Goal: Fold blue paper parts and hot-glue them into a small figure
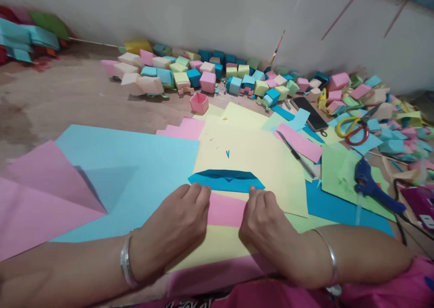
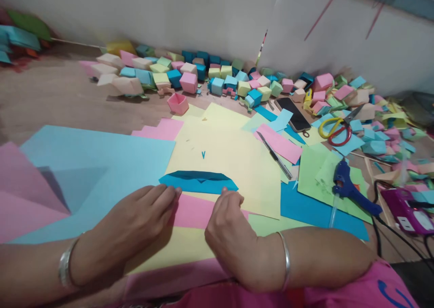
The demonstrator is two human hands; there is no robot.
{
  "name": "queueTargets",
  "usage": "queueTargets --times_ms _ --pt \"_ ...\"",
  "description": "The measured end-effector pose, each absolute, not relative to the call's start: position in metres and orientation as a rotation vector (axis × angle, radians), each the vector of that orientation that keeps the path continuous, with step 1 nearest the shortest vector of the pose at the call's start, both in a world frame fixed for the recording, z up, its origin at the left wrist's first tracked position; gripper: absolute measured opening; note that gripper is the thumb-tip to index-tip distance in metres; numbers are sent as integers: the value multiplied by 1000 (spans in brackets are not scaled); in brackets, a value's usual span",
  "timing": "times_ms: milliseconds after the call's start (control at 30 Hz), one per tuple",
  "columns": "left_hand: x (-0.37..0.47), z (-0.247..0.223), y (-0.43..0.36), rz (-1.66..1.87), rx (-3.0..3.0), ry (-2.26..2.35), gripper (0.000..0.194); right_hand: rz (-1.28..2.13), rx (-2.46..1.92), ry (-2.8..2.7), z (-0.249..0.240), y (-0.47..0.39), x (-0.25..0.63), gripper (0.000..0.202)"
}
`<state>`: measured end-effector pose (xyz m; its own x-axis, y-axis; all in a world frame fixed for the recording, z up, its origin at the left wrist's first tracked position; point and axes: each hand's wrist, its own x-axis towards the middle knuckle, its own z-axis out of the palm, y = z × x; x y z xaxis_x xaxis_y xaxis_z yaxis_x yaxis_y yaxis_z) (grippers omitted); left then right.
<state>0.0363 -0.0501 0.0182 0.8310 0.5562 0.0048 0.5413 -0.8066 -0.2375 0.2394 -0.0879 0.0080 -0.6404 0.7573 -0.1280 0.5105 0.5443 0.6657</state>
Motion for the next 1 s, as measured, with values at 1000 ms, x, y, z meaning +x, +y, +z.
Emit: queueTargets --times_ms 1000 --pt "-5 55 12 -178 -2978 -722 37 545 1264 2843 4 -52 245 14"
